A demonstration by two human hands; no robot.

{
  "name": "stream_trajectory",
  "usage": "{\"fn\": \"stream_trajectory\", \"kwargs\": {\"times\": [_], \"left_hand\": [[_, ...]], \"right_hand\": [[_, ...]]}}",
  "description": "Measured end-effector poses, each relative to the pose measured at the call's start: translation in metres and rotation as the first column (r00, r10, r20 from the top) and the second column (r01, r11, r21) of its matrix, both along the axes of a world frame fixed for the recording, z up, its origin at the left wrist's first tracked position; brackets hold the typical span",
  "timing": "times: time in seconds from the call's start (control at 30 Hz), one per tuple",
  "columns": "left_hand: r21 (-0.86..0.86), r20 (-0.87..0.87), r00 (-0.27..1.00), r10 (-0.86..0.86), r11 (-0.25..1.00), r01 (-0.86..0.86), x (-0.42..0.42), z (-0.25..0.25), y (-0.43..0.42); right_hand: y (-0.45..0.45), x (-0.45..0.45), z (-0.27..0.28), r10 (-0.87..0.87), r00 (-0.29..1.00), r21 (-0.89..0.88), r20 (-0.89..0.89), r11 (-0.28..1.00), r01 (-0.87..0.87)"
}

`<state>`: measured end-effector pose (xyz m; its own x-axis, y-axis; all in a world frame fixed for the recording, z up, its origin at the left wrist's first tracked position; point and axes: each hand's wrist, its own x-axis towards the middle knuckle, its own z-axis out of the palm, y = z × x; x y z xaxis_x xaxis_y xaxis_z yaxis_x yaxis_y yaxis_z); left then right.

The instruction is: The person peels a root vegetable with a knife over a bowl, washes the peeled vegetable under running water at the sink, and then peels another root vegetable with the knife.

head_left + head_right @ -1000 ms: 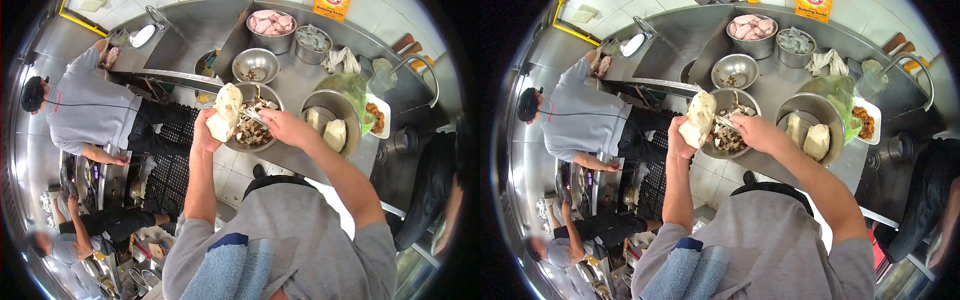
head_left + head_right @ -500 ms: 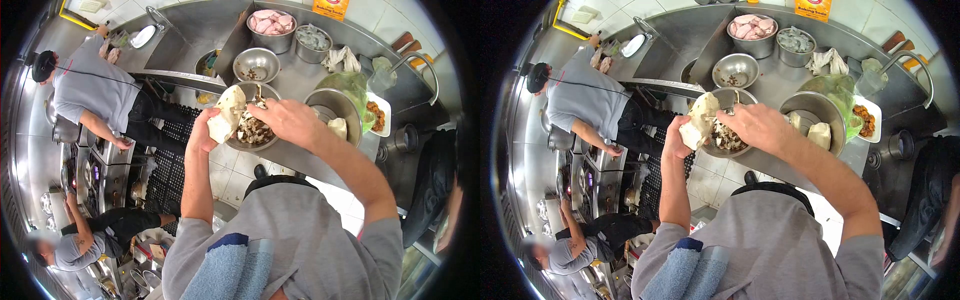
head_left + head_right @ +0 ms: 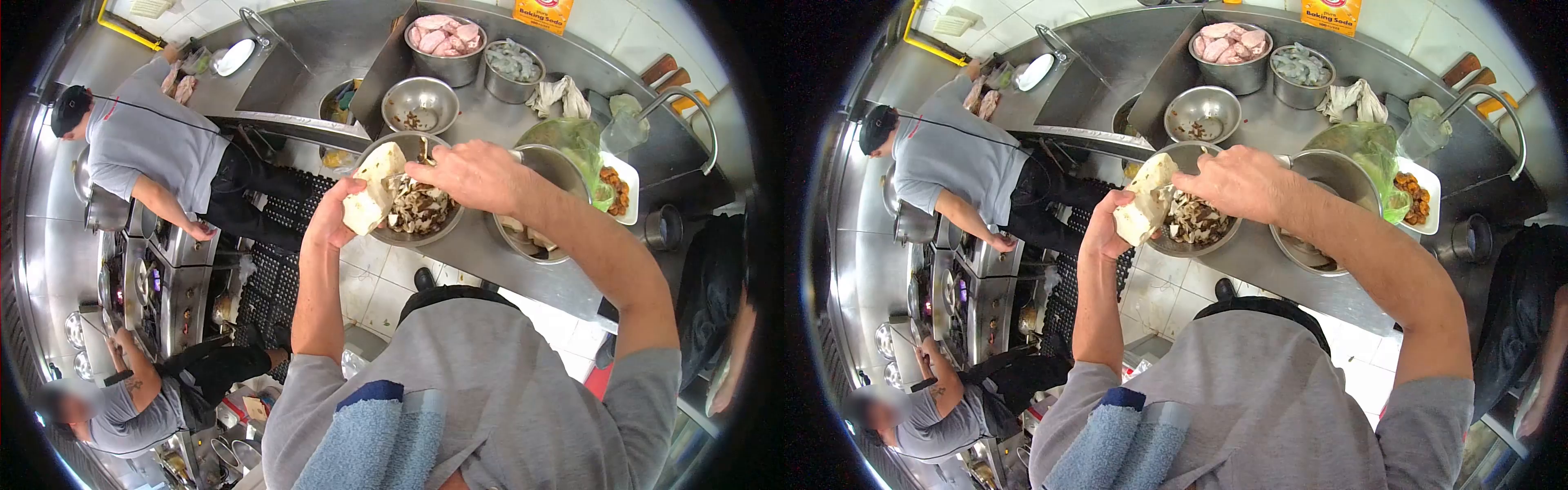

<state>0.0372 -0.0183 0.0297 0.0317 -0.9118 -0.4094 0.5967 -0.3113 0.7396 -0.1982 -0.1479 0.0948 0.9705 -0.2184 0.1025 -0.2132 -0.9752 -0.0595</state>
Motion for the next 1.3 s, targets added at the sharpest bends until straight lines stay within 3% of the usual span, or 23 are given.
{"fn": "stream_trajectory", "kwargs": {"times": [0.1, 0.2, 0.4, 0.7, 0.8, 0.87, 0.97, 1.03, 1.1, 1.2, 1.3], "left_hand": [[-0.024, -0.010, 1.000, 0.003, 1.000, -0.004, -0.002, 0.002, 0.002], [-0.026, -0.049, 0.999, -0.013, 1.000, 0.012, 0.000, 0.002, 0.002], [-0.098, -0.151, 0.988, -0.031, 0.995, 0.016, 0.002, -0.011, 0.002], [-0.087, -0.234, 0.972, 0.008, 0.996, -0.029, -0.003, -0.020, -0.005], [-0.130, -0.295, 0.955, -0.036, 0.992, -0.003, -0.001, -0.023, -0.006], [-0.172, -0.330, 0.941, -0.077, 0.985, 0.020, -0.001, -0.022, -0.009], [-0.078, -0.090, 0.989, 0.113, 0.990, -0.120, -0.013, -0.015, -0.009], [-0.133, -0.180, 0.983, 0.046, 0.989, -0.070, -0.008, -0.016, -0.009], [-0.165, -0.165, 0.984, 0.063, 0.982, -0.091, -0.010, -0.012, -0.011], [-0.201, 0.022, 0.984, 0.176, 0.965, -0.168, -0.021, 0.000, -0.015], [-0.229, 0.170, 0.971, 0.168, 0.965, -0.127, -0.020, 0.004, -0.014]], "right_hand": [[-0.003, 0.001, -0.003, -0.008, 0.999, 0.064, -0.037, 0.998, 0.010], [-0.007, 0.004, -0.021, -0.023, 0.999, 0.193, 0.035, 0.981, 0.016], [-0.001, 0.007, -0.045, -0.168, 0.980, 0.526, 0.106, 0.846, 0.089], [0.007, 0.007, -0.053, -0.254, 0.964, 0.648, 0.078, 0.748, 0.145], [0.006, 0.010, -0.057, -0.270, 0.957, 0.766, 0.105, 0.636, 0.095], [0.007, 0.011, -0.054, -0.298, 0.954, 0.830, 0.023, 0.538, 0.147], [0.011, 0.012, -0.051, -0.313, 0.949, 0.892, -0.047, 0.414, 0.181], [0.012, 0.011, -0.051, -0.296, 0.945, 0.981, -0.141, 0.090, 0.174], [0.009, 0.005, -0.055, -0.196, 0.943, 0.859, -0.268, -0.492, 0.142], [0.018, 0.005, -0.064, -0.138, 0.971, 0.710, -0.194, -0.703, 0.042], [0.029, -0.001, -0.061, -0.142, 0.978, 0.632, -0.153, -0.775, -0.014]]}}
